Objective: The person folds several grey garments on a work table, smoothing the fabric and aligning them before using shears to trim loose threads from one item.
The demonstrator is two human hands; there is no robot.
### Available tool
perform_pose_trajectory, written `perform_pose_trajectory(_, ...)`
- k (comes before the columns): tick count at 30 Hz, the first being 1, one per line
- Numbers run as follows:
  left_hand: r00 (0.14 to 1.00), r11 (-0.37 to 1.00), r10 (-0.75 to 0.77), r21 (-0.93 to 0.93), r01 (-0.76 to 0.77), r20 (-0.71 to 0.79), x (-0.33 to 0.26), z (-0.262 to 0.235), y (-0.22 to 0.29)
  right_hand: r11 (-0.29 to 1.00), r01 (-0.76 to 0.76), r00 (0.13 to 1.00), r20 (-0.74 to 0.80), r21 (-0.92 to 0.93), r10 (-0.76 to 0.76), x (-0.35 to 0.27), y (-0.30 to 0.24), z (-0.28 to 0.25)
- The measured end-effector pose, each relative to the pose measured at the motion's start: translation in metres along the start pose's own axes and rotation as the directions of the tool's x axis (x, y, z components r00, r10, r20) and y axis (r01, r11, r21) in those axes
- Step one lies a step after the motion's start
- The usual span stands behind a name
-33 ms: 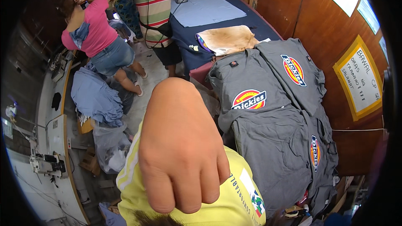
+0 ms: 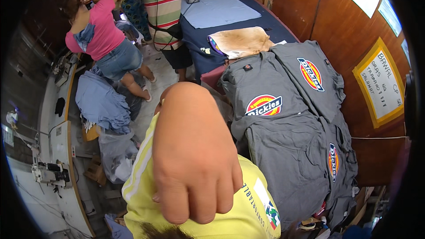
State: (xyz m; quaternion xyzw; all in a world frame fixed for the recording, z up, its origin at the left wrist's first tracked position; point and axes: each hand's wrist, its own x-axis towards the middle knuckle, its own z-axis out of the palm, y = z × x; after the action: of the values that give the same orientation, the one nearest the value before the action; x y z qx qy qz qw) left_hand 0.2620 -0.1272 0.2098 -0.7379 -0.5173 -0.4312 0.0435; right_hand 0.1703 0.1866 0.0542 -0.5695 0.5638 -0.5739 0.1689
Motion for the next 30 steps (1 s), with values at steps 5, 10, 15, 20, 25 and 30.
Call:
perform_pose_trajectory(5,0.996,0.919,-0.064,-0.393,0.035,-0.06,-0.001,0.015,-0.056,0.995,0.058,0.998,0.021,0.076,-0.059,0.003,-0.007,-0.012)
perform_pose_trajectory(10,0.998,0.809,-0.055,-0.586,0.04,-0.007,-0.007,0.045,-0.107,0.976,0.156,0.985,0.042,0.152,-0.164,-0.005,-0.017,-0.032)
perform_pose_trajectory(15,0.991,0.659,-0.111,-0.741,0.126,0.07,-0.01,0.059,-0.127,0.955,0.23,0.963,0.1,0.185,-0.251,-0.018,-0.018,-0.047)
perform_pose_trajectory(20,0.972,0.594,-0.157,-0.769,0.236,0.176,-0.017,0.068,-0.136,0.969,-0.106,0.994,-0.015,0.221,0.112,0.031,-0.032,-0.006)
perform_pose_trajectory(25,0.963,0.756,-0.236,-0.647,0.098,-0.13,-0.015,0.067,-0.132,0.974,-0.041,0.932,0.36,0.222,-0.043,0.045,-0.015,-0.017)
perform_pose_trajectory(30,0.958,0.71,-0.281,-0.684,0.165,-0.06,-0.025,0.063,-0.129,0.978,-0.059,0.864,0.5,0.201,-0.051,0.052,-0.021,-0.022)
